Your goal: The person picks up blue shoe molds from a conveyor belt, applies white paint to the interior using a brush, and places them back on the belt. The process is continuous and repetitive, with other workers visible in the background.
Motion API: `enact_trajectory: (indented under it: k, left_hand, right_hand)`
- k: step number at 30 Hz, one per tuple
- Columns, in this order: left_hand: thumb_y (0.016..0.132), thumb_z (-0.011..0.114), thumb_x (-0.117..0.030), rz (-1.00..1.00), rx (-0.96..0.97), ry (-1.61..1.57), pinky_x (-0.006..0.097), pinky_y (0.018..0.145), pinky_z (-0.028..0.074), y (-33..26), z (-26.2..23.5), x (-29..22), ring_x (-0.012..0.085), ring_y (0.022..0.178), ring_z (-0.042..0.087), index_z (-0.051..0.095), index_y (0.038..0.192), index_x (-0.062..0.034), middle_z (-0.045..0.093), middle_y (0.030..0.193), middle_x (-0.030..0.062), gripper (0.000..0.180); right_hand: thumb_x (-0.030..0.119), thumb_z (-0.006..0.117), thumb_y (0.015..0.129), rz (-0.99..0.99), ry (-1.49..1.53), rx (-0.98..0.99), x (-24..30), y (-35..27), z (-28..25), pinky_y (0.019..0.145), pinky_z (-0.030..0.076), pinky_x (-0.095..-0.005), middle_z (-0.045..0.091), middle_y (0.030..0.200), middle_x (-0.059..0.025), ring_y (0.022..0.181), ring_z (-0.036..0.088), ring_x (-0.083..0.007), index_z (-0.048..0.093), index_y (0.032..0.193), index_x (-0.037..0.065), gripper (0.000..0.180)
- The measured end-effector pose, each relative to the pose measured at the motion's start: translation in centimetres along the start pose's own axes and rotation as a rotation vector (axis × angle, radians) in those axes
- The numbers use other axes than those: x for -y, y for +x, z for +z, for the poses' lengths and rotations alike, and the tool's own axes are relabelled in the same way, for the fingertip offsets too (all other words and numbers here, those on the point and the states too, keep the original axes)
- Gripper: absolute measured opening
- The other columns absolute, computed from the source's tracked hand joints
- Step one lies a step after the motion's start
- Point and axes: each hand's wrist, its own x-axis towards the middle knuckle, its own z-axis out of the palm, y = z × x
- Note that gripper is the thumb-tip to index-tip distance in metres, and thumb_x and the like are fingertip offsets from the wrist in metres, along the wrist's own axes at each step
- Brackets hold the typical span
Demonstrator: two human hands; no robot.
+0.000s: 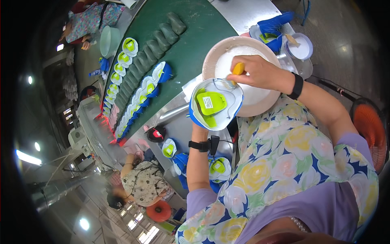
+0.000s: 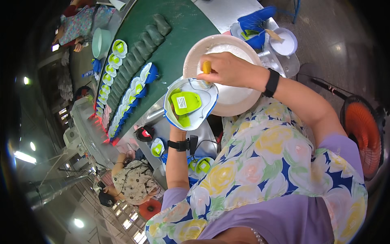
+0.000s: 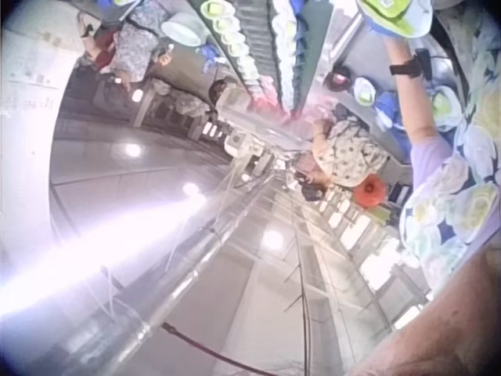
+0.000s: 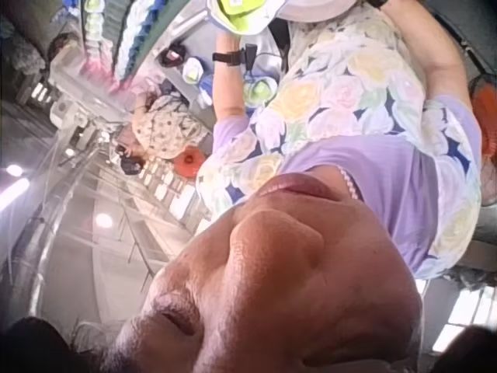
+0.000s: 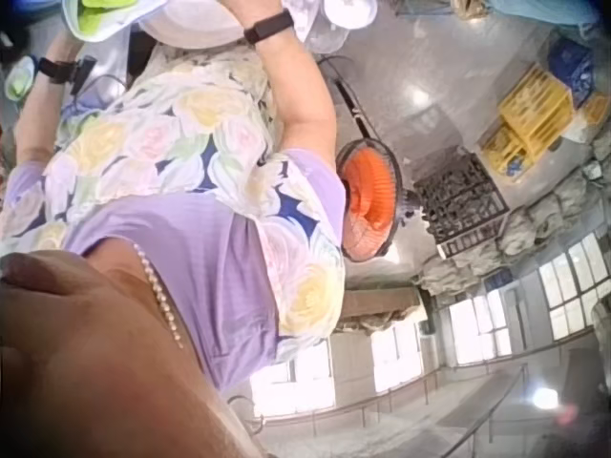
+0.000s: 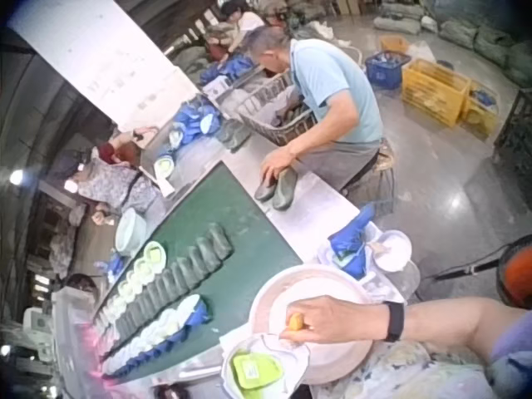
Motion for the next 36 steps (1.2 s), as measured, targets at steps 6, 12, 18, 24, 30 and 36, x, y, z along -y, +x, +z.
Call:
enact_trajectory:
  k: [6, 12, 18, 24, 30, 36]
  left_hand:
    - [0.098, 0.054, -0.022, 0.22, -0.311, 0.015, 0.033, 0.083, 0.055, 1.9, -3.3, -1.0, 0.0185, 0.103, 0.062, 0.042, 0.139, -0.0113, 0.059, 0.124, 0.0073, 0.044]
    - [0.097, 0.056, -0.007, 0.314, -0.254, 0.11, 0.035, 0.066, 0.055, 11.1, -12.1, -3.9, 0.0208, 0.09, 0.062, 0.045, 0.13, -0.0089, 0.06, 0.11, 0.0077, 0.035]
    - [0.097, 0.052, -0.009, 0.384, -0.429, 0.337, 0.039, 0.087, 0.055, 24.8, -16.7, -4.4, 0.0257, 0.108, 0.061, 0.04, 0.135, -0.0056, 0.056, 0.124, 0.0112, 0.04]
    - [0.086, 0.057, -0.002, 0.626, -0.747, 1.365, 0.037, 0.091, 0.049, 26.4, -25.4, -1.4, 0.0301, 0.106, 0.063, 0.047, 0.131, -0.0014, 0.059, 0.122, 0.0226, 0.046]
    - [0.077, 0.051, 0.005, 0.734, -0.982, 1.14, 0.041, 0.093, 0.045, 14.7, -29.8, -8.2, 0.0337, 0.106, 0.057, 0.056, 0.117, -0.002, 0.059, 0.114, 0.018, 0.042]
    - [0.079, 0.067, -0.04, -0.288, -1.758, 1.598, 0.051, 0.105, 0.036, -9.3, -47.1, -2.1, 0.0369, 0.124, 0.05, 0.051, 0.135, -0.0036, 0.055, 0.132, 0.0205, 0.069]
  right_hand:
    - [0.025, 0.072, 0.086, 0.243, 0.112, -0.08, 0.0, -0.1, 0.3, 0.054, 0.046, -0.0298, 0.062, 0.064, -0.0093, 0.057, 0.06, -0.0166, 0.061, 0.077, 0.0, 0.028]
    - [0.017, 0.071, 0.088, 0.384, 0.235, -0.131, -1.4, -1.2, 1.7, 0.057, 0.047, -0.0247, 0.064, 0.07, -0.0051, 0.062, 0.061, -0.0104, 0.062, 0.085, 0.001, 0.019]
    - [0.01, 0.067, 0.091, 0.584, 0.286, -0.156, -3.2, -2.3, 3.4, 0.058, 0.047, -0.0221, 0.062, 0.077, -0.0042, 0.066, 0.06, -0.009, 0.059, 0.089, 0.001, 0.013]
    - [0.012, 0.063, 0.094, 0.723, 0.243, -0.092, -4.1, -2.3, 4.4, 0.062, 0.048, -0.0218, 0.061, 0.081, -0.0047, 0.068, 0.059, -0.0089, 0.058, 0.093, 0.002, 0.012]
    - [0.011, 0.061, 0.096, 0.606, 0.196, -0.063, -4.4, -1.9, 5.8, 0.063, 0.047, -0.0213, 0.059, 0.085, -0.0031, 0.071, 0.059, -0.0087, 0.059, 0.096, 0.001, 0.01]
    - [0.012, 0.061, 0.096, 0.624, 0.152, 0.041, -4.9, -1.5, 5.8, 0.062, 0.048, -0.021, 0.059, 0.085, -0.003, 0.069, 0.058, -0.0083, 0.058, 0.095, 0.002, 0.01]
